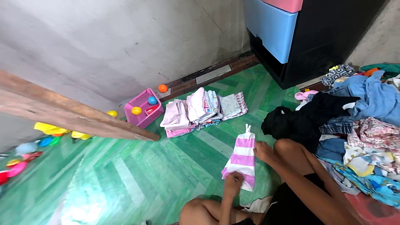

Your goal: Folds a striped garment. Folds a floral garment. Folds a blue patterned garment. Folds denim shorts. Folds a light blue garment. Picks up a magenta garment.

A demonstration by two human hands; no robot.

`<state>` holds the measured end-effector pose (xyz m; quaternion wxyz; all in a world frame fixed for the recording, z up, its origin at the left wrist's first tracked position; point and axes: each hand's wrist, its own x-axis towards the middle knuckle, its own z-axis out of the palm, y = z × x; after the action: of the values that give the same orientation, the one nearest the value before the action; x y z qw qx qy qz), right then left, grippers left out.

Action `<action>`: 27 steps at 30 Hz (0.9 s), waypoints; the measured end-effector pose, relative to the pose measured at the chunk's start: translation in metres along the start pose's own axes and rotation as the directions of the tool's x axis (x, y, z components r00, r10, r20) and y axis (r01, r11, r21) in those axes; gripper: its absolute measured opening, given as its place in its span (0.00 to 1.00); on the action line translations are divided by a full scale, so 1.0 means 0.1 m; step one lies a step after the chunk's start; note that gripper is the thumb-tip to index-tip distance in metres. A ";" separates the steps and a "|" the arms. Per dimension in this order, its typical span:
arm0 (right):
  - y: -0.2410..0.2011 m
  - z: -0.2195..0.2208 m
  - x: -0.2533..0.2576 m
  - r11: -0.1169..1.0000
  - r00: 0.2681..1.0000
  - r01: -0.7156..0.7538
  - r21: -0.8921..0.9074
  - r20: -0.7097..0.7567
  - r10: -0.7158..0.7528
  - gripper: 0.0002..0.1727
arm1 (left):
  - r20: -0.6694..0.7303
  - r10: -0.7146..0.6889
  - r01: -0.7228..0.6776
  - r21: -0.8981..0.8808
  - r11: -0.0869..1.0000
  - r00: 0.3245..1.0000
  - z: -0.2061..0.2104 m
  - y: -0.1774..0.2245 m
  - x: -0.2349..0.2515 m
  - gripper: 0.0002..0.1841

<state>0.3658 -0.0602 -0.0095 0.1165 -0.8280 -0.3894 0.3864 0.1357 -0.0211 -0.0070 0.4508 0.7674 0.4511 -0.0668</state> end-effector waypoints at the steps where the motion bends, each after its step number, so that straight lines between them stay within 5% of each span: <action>1: 0.01 0.02 0.00 1.000 0.998 -0.024 0.021 0.066 0.023 0.27 | -0.130 -0.007 0.006 -0.004 1.000 0.991 -0.07 0.04 0.12 0.12; 4: -0.02 0.11 0.00 0.996 0.984 -0.075 0.039 0.165 0.067 0.34 | -0.324 -0.058 0.054 -0.020 0.998 0.944 -0.22 0.08 0.54 0.13; 9: -0.05 0.18 -0.02 0.991 0.986 -0.119 0.053 0.123 0.112 0.27 | -0.309 -0.142 0.156 0.023 0.987 0.940 -0.17 0.15 0.99 0.23; 12: -0.02 0.22 0.03 0.992 0.988 -0.093 0.084 0.128 0.081 0.22 | -0.292 -0.187 0.219 0.079 0.973 0.938 -0.11 0.20 1.07 0.21; 16: 0.04 0.19 0.12 0.945 0.997 -0.061 0.320 0.064 0.043 0.25 | -0.300 -0.107 0.106 -0.021 0.994 0.948 -0.13 0.13 1.08 0.16; 20: 0.09 0.03 0.10 0.787 1.000 0.012 0.617 -0.029 0.008 0.25 | -0.326 0.005 -0.150 -0.423 0.894 0.945 -0.24 0.11 0.92 0.11; 24: -0.05 -0.46 -0.10 0.713 0.979 0.203 0.671 -0.147 -0.141 0.27 | -0.302 -0.028 -0.194 -0.678 0.709 0.953 -0.56 0.40 0.78 0.16; 27: -0.19 -0.81 -0.04 0.712 0.950 0.313 0.628 -0.220 -0.223 0.16 | -0.286 0.069 -0.246 -0.650 0.719 0.956 -0.85 0.63 0.88 0.15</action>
<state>0.4130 -0.0418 0.0560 0.4788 -0.6915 -0.3368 0.4232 0.2085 0.0865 0.0373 0.6451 0.5877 0.4281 0.2350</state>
